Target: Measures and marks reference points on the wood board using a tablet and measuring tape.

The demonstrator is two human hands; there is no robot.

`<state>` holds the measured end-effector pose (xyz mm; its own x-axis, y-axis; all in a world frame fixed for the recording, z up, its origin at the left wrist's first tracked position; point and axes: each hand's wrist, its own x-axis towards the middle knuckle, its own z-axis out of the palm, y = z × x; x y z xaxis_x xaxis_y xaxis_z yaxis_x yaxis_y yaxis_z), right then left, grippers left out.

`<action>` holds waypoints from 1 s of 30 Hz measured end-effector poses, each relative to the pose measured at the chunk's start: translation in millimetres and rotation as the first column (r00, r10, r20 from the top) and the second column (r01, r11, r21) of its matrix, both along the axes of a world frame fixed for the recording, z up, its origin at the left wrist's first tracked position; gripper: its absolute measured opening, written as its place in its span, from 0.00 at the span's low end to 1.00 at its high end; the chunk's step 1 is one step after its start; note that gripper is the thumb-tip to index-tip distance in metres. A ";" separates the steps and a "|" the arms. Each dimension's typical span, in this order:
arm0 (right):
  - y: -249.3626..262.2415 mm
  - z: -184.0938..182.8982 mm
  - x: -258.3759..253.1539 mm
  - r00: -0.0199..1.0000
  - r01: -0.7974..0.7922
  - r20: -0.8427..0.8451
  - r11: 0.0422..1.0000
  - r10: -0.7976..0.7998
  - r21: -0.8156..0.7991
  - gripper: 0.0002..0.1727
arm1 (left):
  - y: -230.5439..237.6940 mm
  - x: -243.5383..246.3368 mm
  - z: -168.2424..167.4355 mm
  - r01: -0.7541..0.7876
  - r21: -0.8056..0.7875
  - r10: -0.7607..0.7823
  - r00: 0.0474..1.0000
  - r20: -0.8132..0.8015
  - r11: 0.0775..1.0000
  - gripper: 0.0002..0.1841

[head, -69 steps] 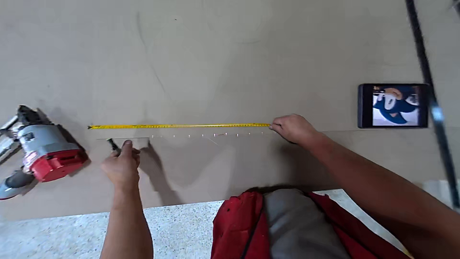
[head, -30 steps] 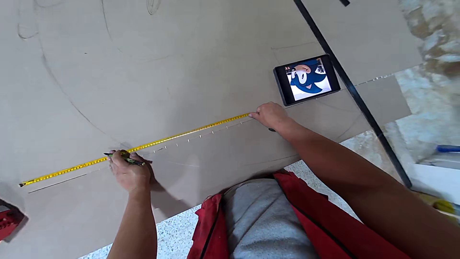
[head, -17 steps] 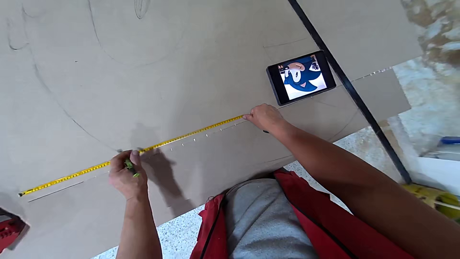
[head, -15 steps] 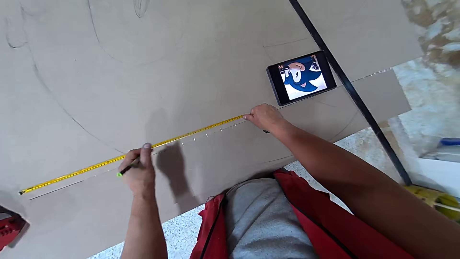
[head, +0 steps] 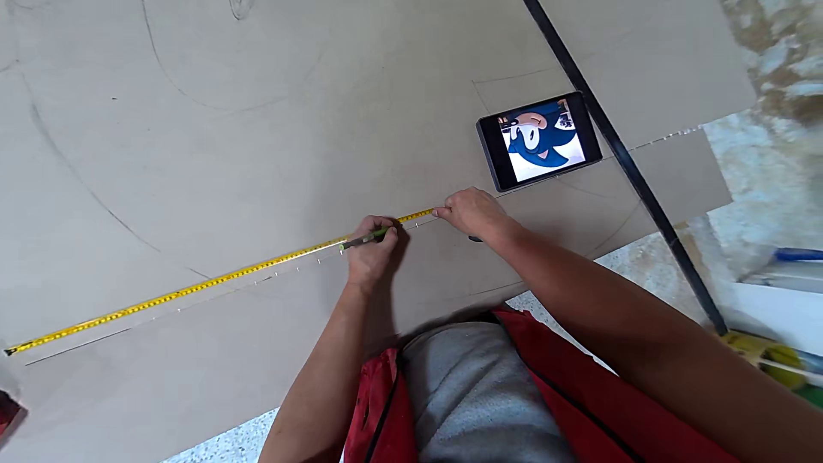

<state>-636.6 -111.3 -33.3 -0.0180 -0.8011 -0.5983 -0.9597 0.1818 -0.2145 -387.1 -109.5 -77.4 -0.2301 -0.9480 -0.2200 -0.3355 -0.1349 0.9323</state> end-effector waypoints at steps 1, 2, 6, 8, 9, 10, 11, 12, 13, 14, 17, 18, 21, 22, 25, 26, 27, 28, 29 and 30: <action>-0.2 0.2 0.0 1.000 -0.001 0.000 1.000 0.001 0.005 0.33 | 0.4 -1.0 -1.3 -0.010 -0.011 0.010 1.000 0.008 1.000 0.06; -0.5 -0.6 -0.4 1.000 -0.006 -0.001 1.000 0.006 0.007 0.33 | 0.4 -2.2 -1.4 -0.016 -0.017 0.017 1.000 0.025 1.000 0.05; -1.4 -3.0 -3.6 0.999 -0.028 0.025 1.000 0.028 0.010 0.32 | 4.1 -2.5 -2.7 -0.020 -0.034 0.024 0.995 0.098 0.999 0.04; -2.0 -4.3 -4.7 0.999 -0.041 0.031 0.999 0.041 0.007 0.33 | 8.2 -3.0 -3.6 -0.042 -0.044 0.047 0.991 0.126 0.998 0.05; -2.6 -4.8 -4.6 0.999 -0.045 0.028 0.999 0.044 0.010 0.33 | 9.1 -3.3 -4.3 -0.057 -0.044 0.062 0.990 0.125 0.997 0.05; -3.1 -4.9 -4.1 0.999 -0.045 0.024 0.999 0.044 0.014 0.33 | 9.1 -3.4 -4.8 -0.070 -0.037 0.073 0.991 0.115 0.997 0.05; -3.4 -5.0 -3.6 0.999 -0.045 0.019 0.999 0.044 0.018 0.33 | 8.6 -3.5 -4.4 -0.078 -0.029 0.081 0.991 0.109 0.997 0.05; -3.7 -4.8 -3.1 0.999 -0.044 0.015 0.999 0.044 0.024 0.33 | 7.9 -3.9 -4.4 -0.085 -0.031 0.088 0.991 0.106 0.996 0.05; -3.7 -4.8 -2.9 0.999 -0.042 0.012 0.999 0.041 0.024 0.33 | 7.1 -3.8 -4.5 -0.085 -0.029 0.088 0.991 0.105 0.996 0.05; -3.8 -4.7 -2.9 0.999 -0.040 0.011 0.999 0.040 0.023 0.33 | 6.7 -3.7 -4.5 -0.082 -0.022 0.083 0.991 0.106 0.996 0.05; -4.2 -4.5 -3.0 0.999 -0.042 0.005 0.999 0.041 0.028 0.34 | 7.2 -3.5 -7.5 -0.085 -0.029 0.087 0.994 0.072 0.996 0.05; -4.3 -4.6 -2.9 0.999 -0.046 0.001 0.998 0.046 0.032 0.34 | 7.6 -3.7 -8.4 -0.086 -0.032 0.088 0.994 0.063 0.996 0.05; -5.2 -4.8 -2.9 0.999 -0.052 -0.003 0.998 0.052 0.039 0.34 | 7.6 -4.7 -9.8 -0.093 -0.037 0.095 0.994 0.046 0.995 0.05; -5.4 -4.5 -2.9 0.999 -0.050 -0.004 0.998 0.050 0.044 0.34 | 7.6 -4.8 -10.4 -0.092 -0.040 0.094 0.994 0.050 0.995 0.05; -5.4 -4.2 -1.8 0.999 -0.048 -0.016 0.998 0.049 0.051 0.34 | 7.7 -3.6 -10.7 -0.083 -0.049 0.086 0.995 0.056 0.995 0.05; -5.8 -4.0 -1.5 0.999 -0.048 -0.019 0.997 0.049 0.055 0.34 | 7.4 -3.5 -10.9 -0.081 -0.051 0.084 0.995 0.057 0.995 0.05; -6.0 -3.8 -1.6 0.999 -0.048 -0.020 0.997 0.049 0.055 0.33 | 7.1 -3.9 -11.6 -0.081 -0.056 0.084 0.995 0.052 0.995 0.05; -5.9 -3.7 -1.6 0.999 -0.047 -0.020 0.997 0.048 0.054 0.33 | 7.2 -4.3 -12.8 -0.081 -0.064 0.084 0.995 0.048 0.995 0.05; -5.3 -3.9 -1.3 0.999 -0.045 -0.019 0.998 0.046 0.052 0.33 | 7.5 -4.2 -13.7 -0.080 -0.069 0.083 0.995 0.046 0.994 0.05; -4.8 -4.2 -0.9 0.999 -0.045 -0.018 0.998 0.046 0.051 0.33 | 7.6 -3.6 -13.7 -0.076 -0.069 0.079 0.996 0.050 0.995 0.04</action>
<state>-637.6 -116.1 -37.5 0.0057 -0.7698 -0.6383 -0.9709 0.1485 -0.1877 -390.7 -101.8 -91.1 -0.1451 -0.9755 -0.1656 -0.3751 -0.1007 0.9215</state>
